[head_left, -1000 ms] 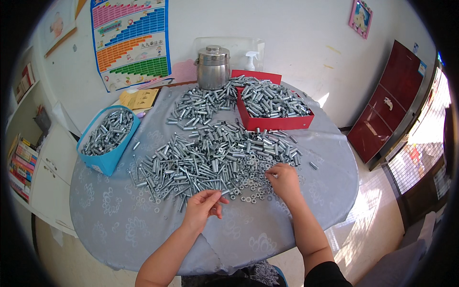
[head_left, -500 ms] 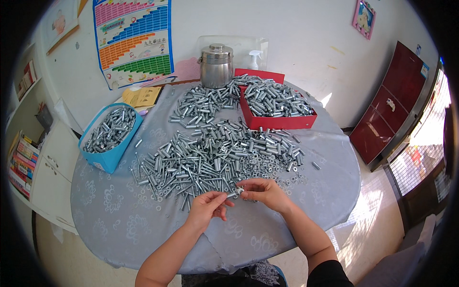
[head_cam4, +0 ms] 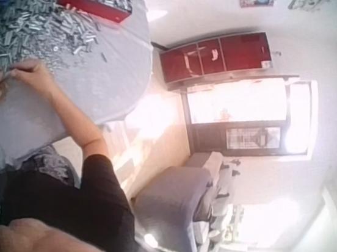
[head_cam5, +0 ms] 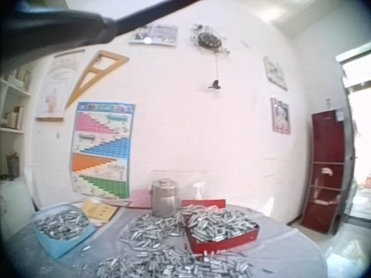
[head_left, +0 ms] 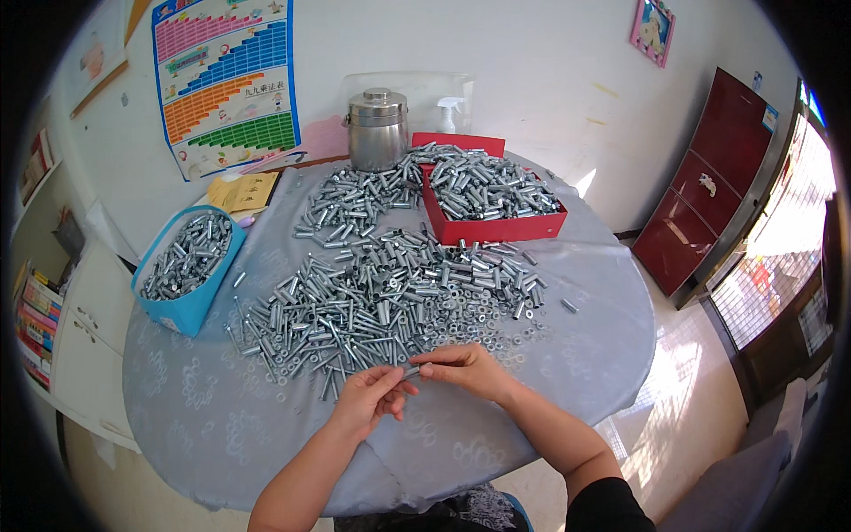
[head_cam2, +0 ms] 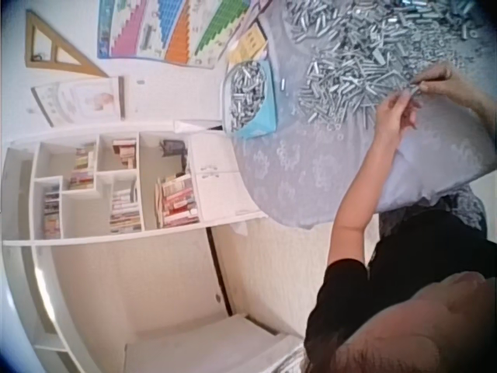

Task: The person sits at a table covered with a grey cloth and repeatedly picks up metal bolts and washers. They thread the washers onto the bolts by hand and place the assembled fasteners into a blue plastic basket on the left side of the table. The person continues this repetitive assembly process throughout the clip.

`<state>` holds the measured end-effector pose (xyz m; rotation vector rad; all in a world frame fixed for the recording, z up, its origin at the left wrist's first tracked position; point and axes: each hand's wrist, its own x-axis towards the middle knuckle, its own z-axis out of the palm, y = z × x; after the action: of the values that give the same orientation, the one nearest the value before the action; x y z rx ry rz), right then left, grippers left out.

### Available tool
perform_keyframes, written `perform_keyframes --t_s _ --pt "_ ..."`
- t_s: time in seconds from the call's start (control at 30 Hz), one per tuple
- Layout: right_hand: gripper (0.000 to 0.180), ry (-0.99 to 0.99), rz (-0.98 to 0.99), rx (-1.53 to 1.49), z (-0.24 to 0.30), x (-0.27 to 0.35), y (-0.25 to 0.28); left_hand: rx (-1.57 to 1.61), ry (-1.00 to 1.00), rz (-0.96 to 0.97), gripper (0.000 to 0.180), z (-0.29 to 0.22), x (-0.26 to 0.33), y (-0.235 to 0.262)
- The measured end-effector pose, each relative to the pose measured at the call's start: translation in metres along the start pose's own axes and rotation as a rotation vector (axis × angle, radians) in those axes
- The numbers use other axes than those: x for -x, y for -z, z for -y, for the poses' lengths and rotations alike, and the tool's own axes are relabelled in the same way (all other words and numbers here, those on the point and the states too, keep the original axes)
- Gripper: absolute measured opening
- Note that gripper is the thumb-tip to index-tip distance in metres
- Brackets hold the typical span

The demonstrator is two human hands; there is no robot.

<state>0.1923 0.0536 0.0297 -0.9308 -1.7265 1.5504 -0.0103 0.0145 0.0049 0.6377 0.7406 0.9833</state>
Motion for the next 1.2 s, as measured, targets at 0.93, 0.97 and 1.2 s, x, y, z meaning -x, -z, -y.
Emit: perform_keyframes --t_s 0.93,0.97,1.2 --pt "0.018 -0.298 -0.681 1.094 -0.021 0.004 0.09 -0.048 -0.05 -0.047 0.018 0.001 0.0 0.003" --pt "0.018 -0.279 -0.688 1.096 -0.023 0.004 0.091 -0.05 -0.049 -0.049 0.018 0.001 0.0 0.003" --pt "0.016 -0.158 -0.714 0.856 -0.01 0.001 0.076 -0.066 -0.045 -0.065 0.018 0.0 -0.001 0.004"
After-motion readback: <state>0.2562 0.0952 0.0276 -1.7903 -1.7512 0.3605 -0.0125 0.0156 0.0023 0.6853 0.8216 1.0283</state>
